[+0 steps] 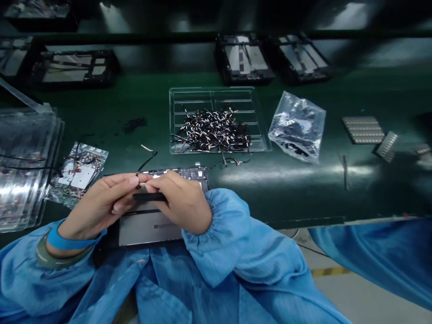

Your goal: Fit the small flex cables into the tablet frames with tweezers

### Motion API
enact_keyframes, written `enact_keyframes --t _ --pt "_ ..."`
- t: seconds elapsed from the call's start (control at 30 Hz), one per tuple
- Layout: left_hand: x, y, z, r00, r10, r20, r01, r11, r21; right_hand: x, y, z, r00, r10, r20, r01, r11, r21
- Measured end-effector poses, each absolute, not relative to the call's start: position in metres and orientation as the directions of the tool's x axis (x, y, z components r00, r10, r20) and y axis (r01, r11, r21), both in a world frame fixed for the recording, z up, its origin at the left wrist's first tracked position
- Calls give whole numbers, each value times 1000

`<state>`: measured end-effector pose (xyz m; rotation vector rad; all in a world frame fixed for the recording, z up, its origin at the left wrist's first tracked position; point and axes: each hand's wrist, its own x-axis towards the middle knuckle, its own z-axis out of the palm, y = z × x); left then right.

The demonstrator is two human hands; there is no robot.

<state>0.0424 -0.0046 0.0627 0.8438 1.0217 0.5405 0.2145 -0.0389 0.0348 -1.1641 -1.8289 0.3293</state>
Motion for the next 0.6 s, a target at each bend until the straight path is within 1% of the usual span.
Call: enact_keyframes --t 0.07,0.13,0.2,0.23,0.27,0.3,0.33,0.37,0.4,0.43,0.5,0.53,0.6 --pt "44 -7 62 418 760 -497 9 544 839 212 -34 39 -16 896 444 484 396 -781" --pt "45 -10 62 419 770 -481 70 501 863 210 -27 46 103 965 241 321 197 -926" --pt "47 -13 62 404 797 -450 143 431 891 207 -21 52 145 988 57 147 35 -989" --pt "47 -14 62 366 833 -414 177 374 910 205 -20 54 159 987 16 97 0 -995" --pt "47 -16 63 299 888 -349 212 295 932 203 -19 55 186 982 12 91 -5 -996" --pt "47 -17 63 211 944 -253 254 197 947 201 -20 55 223 974 43 128 15 -992" --pt "47 -18 64 120 984 -133 305 91 948 200 -21 55 253 962 105 199 55 -978" --pt "46 -19 64 42 999 -6 359 -9 933 198 -23 53 257 947 192 293 113 -950" --pt "46 -20 64 -8 995 103 410 -91 907 196 -25 51 224 930 292 389 189 -902" --pt "46 -21 64 -31 984 177 449 -144 882 195 -26 49 163 905 392 471 278 -837" --pt "46 -21 63 -37 965 258 478 -210 853 193 -29 44 12 822 570 562 466 -683" --pt "47 -21 62 -39 959 280 477 -229 849 192 -30 41 -49 774 632 581 537 -612" --pt "47 -20 59 -39 953 300 462 -249 851 190 -31 36 -133 697 704 603 621 -501"
